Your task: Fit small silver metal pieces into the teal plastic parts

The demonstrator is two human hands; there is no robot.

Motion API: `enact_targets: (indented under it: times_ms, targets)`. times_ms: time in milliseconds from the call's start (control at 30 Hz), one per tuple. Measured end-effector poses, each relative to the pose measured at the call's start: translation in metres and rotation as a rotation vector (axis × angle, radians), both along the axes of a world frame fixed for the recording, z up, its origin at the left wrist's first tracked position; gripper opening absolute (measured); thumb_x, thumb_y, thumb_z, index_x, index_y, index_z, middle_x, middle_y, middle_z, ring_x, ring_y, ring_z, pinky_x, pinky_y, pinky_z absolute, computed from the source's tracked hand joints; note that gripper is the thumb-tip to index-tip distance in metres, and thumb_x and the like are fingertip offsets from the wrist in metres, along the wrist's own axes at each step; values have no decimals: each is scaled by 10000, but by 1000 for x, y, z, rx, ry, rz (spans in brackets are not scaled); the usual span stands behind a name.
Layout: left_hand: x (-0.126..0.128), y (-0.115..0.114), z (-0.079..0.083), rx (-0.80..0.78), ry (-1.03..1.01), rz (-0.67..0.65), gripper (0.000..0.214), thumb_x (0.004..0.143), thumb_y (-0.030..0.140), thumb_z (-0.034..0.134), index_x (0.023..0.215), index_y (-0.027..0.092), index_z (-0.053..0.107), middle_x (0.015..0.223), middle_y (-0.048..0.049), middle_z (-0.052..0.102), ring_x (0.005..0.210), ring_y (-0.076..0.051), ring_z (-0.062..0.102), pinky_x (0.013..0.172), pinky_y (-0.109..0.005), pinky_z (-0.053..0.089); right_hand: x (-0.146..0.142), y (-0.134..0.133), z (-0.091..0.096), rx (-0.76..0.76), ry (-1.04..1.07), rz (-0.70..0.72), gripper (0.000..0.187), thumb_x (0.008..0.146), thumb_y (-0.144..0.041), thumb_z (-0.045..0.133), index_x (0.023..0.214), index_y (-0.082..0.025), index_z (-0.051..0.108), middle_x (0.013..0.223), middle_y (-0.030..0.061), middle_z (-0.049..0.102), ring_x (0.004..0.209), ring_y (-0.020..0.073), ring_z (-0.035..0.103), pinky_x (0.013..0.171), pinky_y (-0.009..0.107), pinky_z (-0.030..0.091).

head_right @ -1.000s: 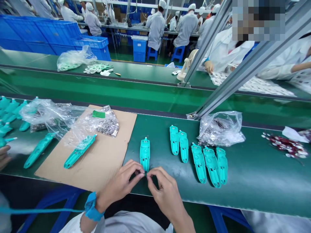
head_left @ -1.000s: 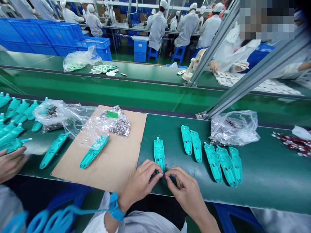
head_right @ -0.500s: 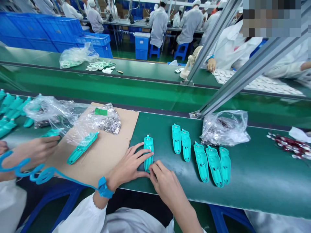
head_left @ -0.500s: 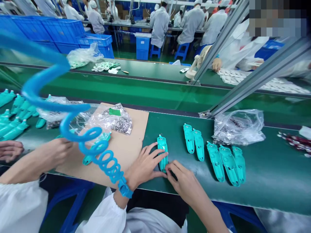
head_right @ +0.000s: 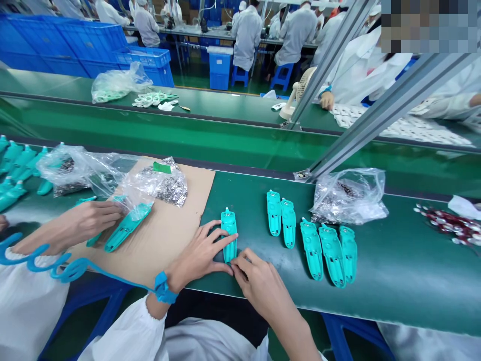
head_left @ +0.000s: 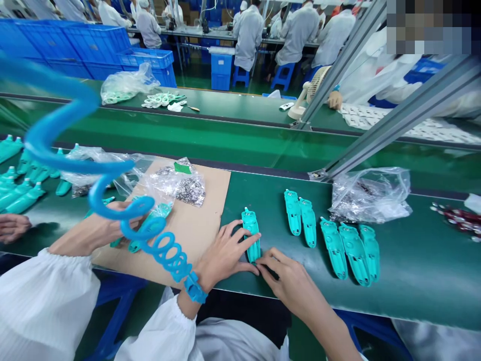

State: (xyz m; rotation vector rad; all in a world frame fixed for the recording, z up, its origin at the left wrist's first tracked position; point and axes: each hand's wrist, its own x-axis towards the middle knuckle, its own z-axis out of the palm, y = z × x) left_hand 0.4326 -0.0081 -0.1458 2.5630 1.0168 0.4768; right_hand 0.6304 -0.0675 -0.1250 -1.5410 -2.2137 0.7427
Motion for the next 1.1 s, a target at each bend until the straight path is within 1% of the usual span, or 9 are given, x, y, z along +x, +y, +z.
enact_targets:
  times_ms: [133,233,300,400,533,700,900,1000,1100]
  targets:
    - [2,-3,-1,16,-6,25,799,730,606,707,1411,280,447,1214,-90,587,1299,-334,415,1016,-524,440,2,-6,6,-97,234,-185,194,949,-353,521,1065,-227,612,746,-3,550,581,128,495,552,253,373]
    - [8,-8,0,18,1,64,833,704,670,678,1405,274,465,1183,-96,584,1255,-354,420,987,-536,450,-1,-10,11,-163,749,-428,241,960,-430,442,1019,-225,554,546,-71,347,460,110,304,461,231,275]
    - [13,-13,2,17,13,92,846,691,691,667,1400,270,475,1170,-102,579,1231,-363,420,971,-540,454,-6,-10,13,-144,1131,-528,224,953,-415,370,961,-244,514,500,-92,228,435,110,216,445,220,261]
    - [21,-17,2,21,30,125,844,675,696,676,1387,281,494,1141,-109,571,1205,-363,425,956,-545,453,-18,-4,9,-72,1417,-582,132,904,-366,378,866,-259,446,484,-104,151,416,106,157,433,210,266]
    - [28,-19,-2,27,29,144,845,662,701,681,1376,282,510,1109,-106,571,1169,-347,437,934,-517,457,-29,5,-9,12,1472,-595,144,873,-341,414,771,-253,366,483,-109,137,401,96,119,406,193,235]
    - [30,-20,-5,27,40,153,842,671,692,677,1382,279,500,1120,-94,578,1180,-361,422,951,-517,426,-31,4,-22,82,1461,-562,146,870,-320,434,754,-251,378,481,-103,145,393,95,152,409,186,261]
    - [29,-19,-6,39,17,145,836,678,707,663,1373,273,498,1125,-87,589,1352,-396,318,1122,-614,228,-32,3,-24,91,1465,-519,144,880,-288,449,746,-248,414,477,-93,173,407,95,177,421,181,282]
    - [29,-18,-9,41,5,109,840,699,704,642,1379,234,486,1125,-106,588,1425,-392,244,1122,-572,276,-33,2,-24,94,1448,-532,158,884,-299,452,742,-247,404,480,-93,167,403,95,178,411,179,284]
    - [29,-17,-12,34,-16,86,845,707,692,638,1376,202,480,1126,-117,590,1413,-362,302,1095,-510,350,-33,1,-22,116,1465,-521,158,883,-285,448,738,-245,401,481,-89,170,403,95,180,419,182,297]
